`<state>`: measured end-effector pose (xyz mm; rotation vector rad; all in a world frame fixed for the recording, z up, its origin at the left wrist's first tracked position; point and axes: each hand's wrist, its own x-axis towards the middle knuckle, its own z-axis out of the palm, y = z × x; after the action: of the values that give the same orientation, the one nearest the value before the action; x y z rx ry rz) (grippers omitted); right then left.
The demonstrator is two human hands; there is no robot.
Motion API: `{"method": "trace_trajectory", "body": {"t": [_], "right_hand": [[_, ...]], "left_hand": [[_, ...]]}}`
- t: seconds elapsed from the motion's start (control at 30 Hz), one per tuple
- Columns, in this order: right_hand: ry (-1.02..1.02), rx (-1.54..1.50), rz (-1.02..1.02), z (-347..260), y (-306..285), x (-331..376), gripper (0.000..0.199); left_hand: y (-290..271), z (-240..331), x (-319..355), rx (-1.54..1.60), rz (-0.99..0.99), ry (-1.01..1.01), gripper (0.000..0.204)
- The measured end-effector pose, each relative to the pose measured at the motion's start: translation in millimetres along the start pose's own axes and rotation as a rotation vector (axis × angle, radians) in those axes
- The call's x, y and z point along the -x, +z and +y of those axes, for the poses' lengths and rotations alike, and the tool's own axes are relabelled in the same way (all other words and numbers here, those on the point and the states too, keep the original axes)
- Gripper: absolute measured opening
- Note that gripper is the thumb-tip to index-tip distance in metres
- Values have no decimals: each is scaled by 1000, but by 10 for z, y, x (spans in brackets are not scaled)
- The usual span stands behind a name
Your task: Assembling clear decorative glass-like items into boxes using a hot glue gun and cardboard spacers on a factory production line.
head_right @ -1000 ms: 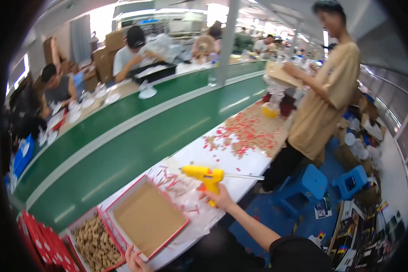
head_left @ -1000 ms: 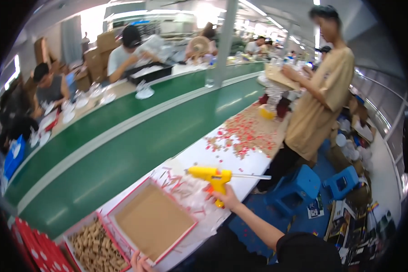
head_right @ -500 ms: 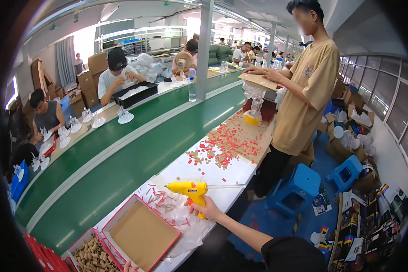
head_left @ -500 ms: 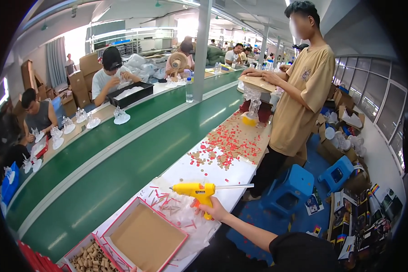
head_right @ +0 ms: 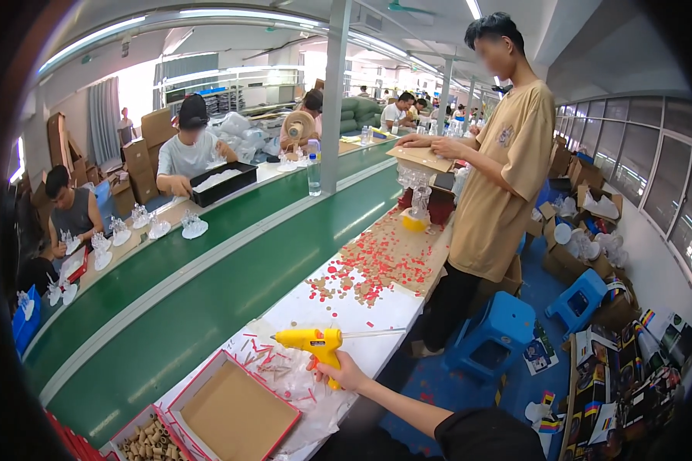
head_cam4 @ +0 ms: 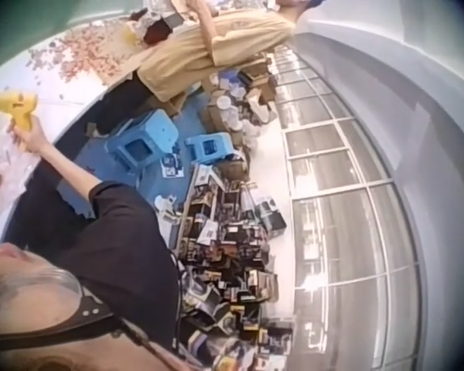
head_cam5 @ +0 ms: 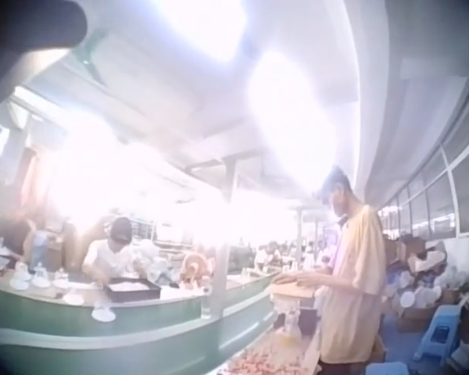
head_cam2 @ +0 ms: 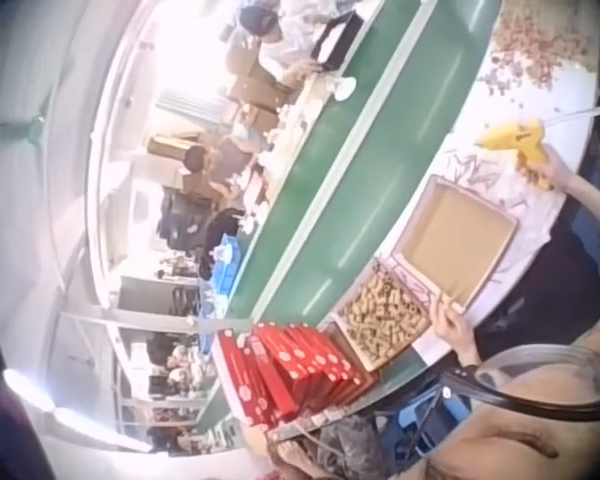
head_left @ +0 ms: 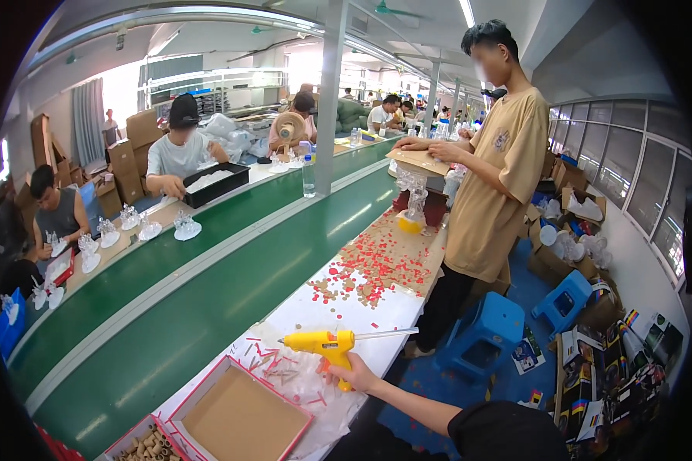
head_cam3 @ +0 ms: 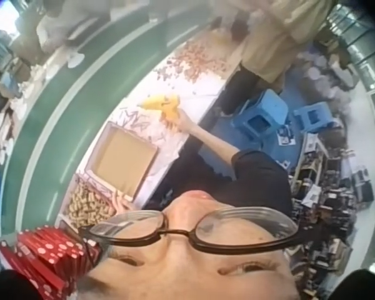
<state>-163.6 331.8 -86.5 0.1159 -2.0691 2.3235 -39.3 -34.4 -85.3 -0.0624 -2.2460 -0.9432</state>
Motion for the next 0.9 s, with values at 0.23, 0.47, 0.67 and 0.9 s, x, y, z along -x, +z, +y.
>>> {"method": "trace_trajectory", "body": {"t": [0.23, 0.47, 0.67, 0.9], "right_hand": [[-25, 8, 0, -16, -14, 6, 28], [46, 38, 98, 49, 65, -28, 26], [-29, 15, 156, 57, -35, 9, 20], [-49, 52, 92, 79, -49, 5, 32]], "left_hand": [[-73, 79, -11, -12, -101, -116, 29], [-29, 218, -72, 149, 32, -150, 21], [-35, 152, 88, 193, 115, -247, 4], [-656, 993, -511, 541, 65, 102, 15]]}}
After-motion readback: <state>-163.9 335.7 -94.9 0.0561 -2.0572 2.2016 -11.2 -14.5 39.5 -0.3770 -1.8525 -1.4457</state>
